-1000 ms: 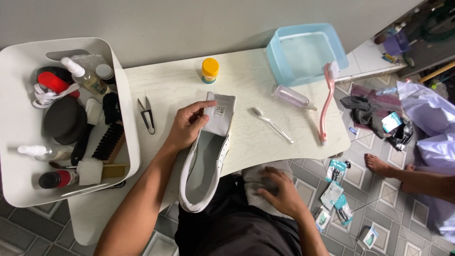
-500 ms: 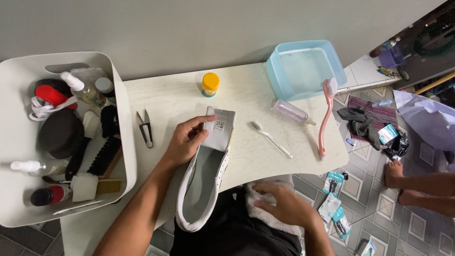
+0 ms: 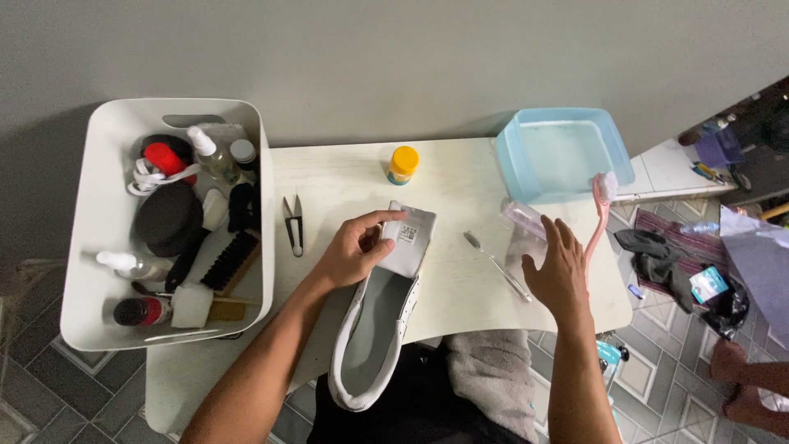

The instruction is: The person cleans the tongue of a white sneaker by spraying a liquid onto it and scrubbing with a small brush. They hold the shoe steady with one hand while applying the cleaner and brushing with the other.

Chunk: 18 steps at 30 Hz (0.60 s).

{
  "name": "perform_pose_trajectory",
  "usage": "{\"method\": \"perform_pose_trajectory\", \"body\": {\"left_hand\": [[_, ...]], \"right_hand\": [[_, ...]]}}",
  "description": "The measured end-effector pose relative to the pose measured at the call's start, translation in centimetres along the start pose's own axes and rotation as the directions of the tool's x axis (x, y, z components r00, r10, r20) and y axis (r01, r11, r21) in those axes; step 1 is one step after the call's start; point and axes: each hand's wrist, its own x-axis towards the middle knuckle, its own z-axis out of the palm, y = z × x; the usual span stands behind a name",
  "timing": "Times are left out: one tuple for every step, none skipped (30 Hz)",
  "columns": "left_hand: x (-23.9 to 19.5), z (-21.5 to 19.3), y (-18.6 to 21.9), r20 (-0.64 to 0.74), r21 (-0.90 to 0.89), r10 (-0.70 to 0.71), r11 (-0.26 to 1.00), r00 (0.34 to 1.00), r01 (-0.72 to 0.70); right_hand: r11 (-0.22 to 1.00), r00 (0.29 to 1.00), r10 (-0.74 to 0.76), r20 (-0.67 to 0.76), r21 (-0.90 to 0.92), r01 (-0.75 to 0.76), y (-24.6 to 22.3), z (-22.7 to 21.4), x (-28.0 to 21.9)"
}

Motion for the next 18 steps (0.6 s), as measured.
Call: {"method": "perform_pose_trajectory", "body": {"left_hand": [[0.0, 0.0, 0.4, -0.013, 0.001, 0.000, 1.000, 1.000, 0.000], [0.0, 0.0, 0.7, -0.011, -0.004, -0.003, 1.000, 1.000, 0.003], [-0.2, 0.0, 0.9, -0.006, -0.011, -0.010, 1.000, 1.000, 0.009], [-0.2, 0.0, 0.5, -0.016, -0.014, -0.014, 1.000, 1.000, 0.014], [-0.2, 0.0, 0.2, -0.024, -0.034, -0.003, 0.999, 1.000, 0.002], [-0.2, 0.0, -0.2, -0.033, -0.054, 0.009, 0.998, 0.999, -0.010], [-0.1, 0.0, -0.2, -0.031, -0.054, 0.008, 0.999, 0.999, -0.010], [-0.1, 0.0, -0.2, -0.031, -0.067, 0.010, 0.998, 0.999, -0.012], [-0.1, 0.0, -0.2, -0.031, -0.080, 0.013, 0.997, 0.999, -0.015], [-0.1, 0.0, -0.2, -0.031, -0.078, 0.013, 0.997, 0.999, -0.015], [-0.1, -0.1, -0.3, -0.025, -0.076, 0.020, 0.997, 0.999, -0.022], [-0.1, -0.3, -0.4, -0.020, -0.073, 0.028, 0.997, 0.999, -0.029], [-0.1, -0.3, -0.3, -0.026, -0.072, 0.028, 0.997, 0.999, -0.029], [-0.1, -0.4, -0.3, -0.018, -0.105, 0.023, 0.994, 1.000, -0.025], [-0.1, -0.4, -0.3, -0.010, -0.139, 0.020, 0.990, 1.000, -0.021], [-0.2, -0.5, -0.2, -0.015, -0.139, 0.019, 0.990, 1.000, -0.021], [-0.2, -0.5, 0.0, -0.017, -0.136, 0.020, 0.990, 1.000, -0.022], [-0.2, -0.4, 0.1, -0.019, -0.133, 0.021, 0.991, 1.000, -0.024]], "right_hand": [[1.000, 1.000, -0.012, 0.005, -0.002, 0.012, -1.8, -0.9, -0.7], [0.996, 0.999, -0.022, -0.048, 0.080, 0.026, -3.5, -1.8, -1.3], [0.986, 0.995, -0.023, -0.096, 0.159, 0.038, -5.2, -2.5, -2.3], [0.987, 0.996, -0.030, -0.088, 0.157, 0.044, -6.3, -2.2, -2.6], [0.928, 0.991, -0.105, -0.082, 0.349, 0.128, -7.4, -1.9, -3.1], [0.825, 0.980, -0.178, -0.091, 0.528, 0.199, -8.4, -1.6, -3.6], [0.825, 0.980, -0.177, -0.092, 0.529, 0.199, -9.6, -1.5, -3.7], [0.755, 0.980, -0.199, -0.016, 0.635, 0.164, -10.9, -1.4, -3.9], [0.674, 0.971, -0.231, 0.055, 0.729, 0.119, -12.2, -1.2, -4.0], [0.672, 0.971, -0.231, 0.054, 0.731, 0.119, -12.8, -0.5, -3.9], [0.602, 0.968, -0.237, 0.079, 0.795, 0.082, -13.4, 0.3, -3.7], [0.525, 0.964, -0.244, 0.104, 0.850, 0.042, -14.1, 1.1, -3.6], [0.525, 0.963, -0.249, 0.106, 0.850, 0.043, -13.6, 2.7, -3.0], [0.411, 0.965, -0.226, 0.133, 0.911, -0.029, -13.2, 4.3, -2.4], [0.288, 0.965, -0.205, 0.164, 0.952, -0.101, -12.6, 5.9, -1.8], [0.289, 0.964, -0.209, 0.166, 0.952, -0.101, -12.8, 5.9, -1.7], [0.201, 0.955, -0.202, 0.218, 0.963, -0.177, -12.9, 5.9, -1.8], [0.111, 0.942, -0.200, 0.269, 0.962, -0.251, -12.9, 5.9, -1.8]]}}
